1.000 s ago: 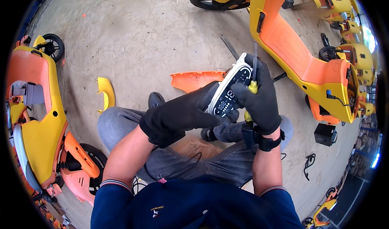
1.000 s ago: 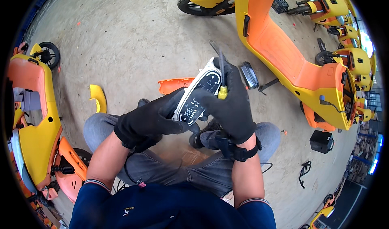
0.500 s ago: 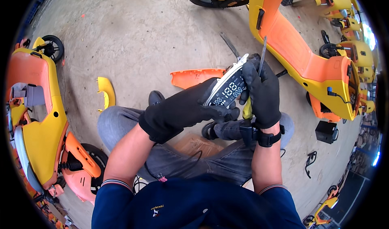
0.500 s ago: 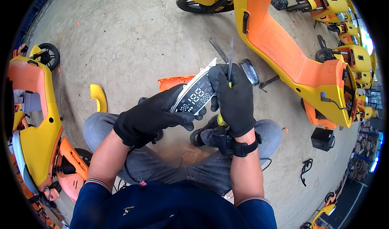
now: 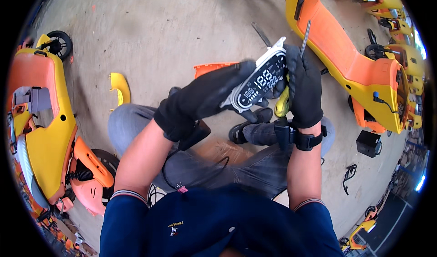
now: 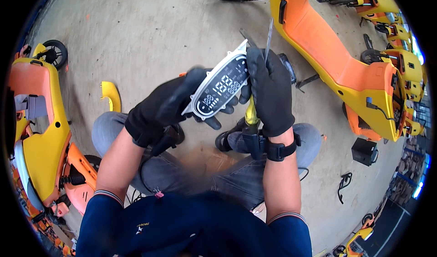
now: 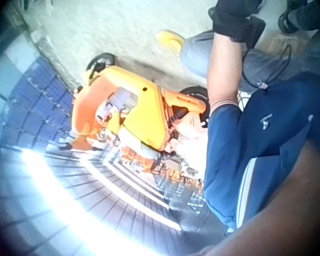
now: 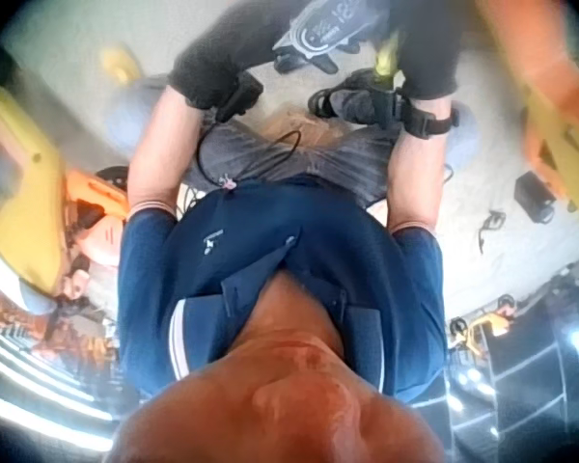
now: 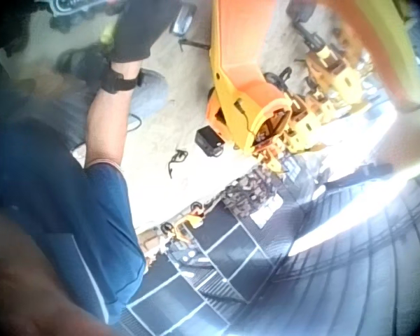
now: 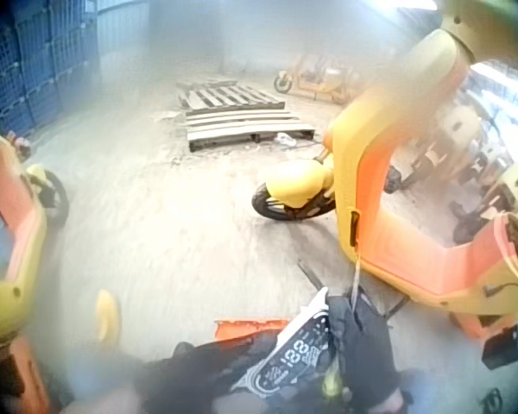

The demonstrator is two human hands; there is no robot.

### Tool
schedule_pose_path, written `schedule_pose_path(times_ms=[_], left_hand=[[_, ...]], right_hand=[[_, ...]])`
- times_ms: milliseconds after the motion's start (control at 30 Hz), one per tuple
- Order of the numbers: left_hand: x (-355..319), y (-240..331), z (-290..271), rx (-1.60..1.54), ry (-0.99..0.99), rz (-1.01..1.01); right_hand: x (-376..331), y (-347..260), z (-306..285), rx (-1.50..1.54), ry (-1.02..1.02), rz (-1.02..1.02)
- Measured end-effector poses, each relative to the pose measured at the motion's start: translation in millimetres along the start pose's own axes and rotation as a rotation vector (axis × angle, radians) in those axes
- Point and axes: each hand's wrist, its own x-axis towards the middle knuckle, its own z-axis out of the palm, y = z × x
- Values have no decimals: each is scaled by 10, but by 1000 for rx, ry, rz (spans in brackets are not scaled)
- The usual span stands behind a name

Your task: The person uses a screwdriver to pry open a white plastic casing and remove a digital display unit. They then insert the display into a black plastic housing and align the components for assembly.

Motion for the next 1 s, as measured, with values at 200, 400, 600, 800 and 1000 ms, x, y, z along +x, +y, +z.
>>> schedule_pose_path(times_ms=[200, 400, 600, 800, 1000], left_hand=[[-34, -21, -111, 159, 154, 40], [-16, -44, -136, 183, 266, 85], [-45, -25, -125, 29, 144, -44], [-65, -3, -97, 136, 148, -59], [-68, 45, -40, 139, 119, -23]], right_hand=[[-19, -67, 119, 32, -176, 35], [56, 27, 283, -141, -193, -185], [41, -25, 200, -62, -119, -42], [87, 0, 154, -22, -28, 5], [120, 37, 50, 60, -76, -29]])
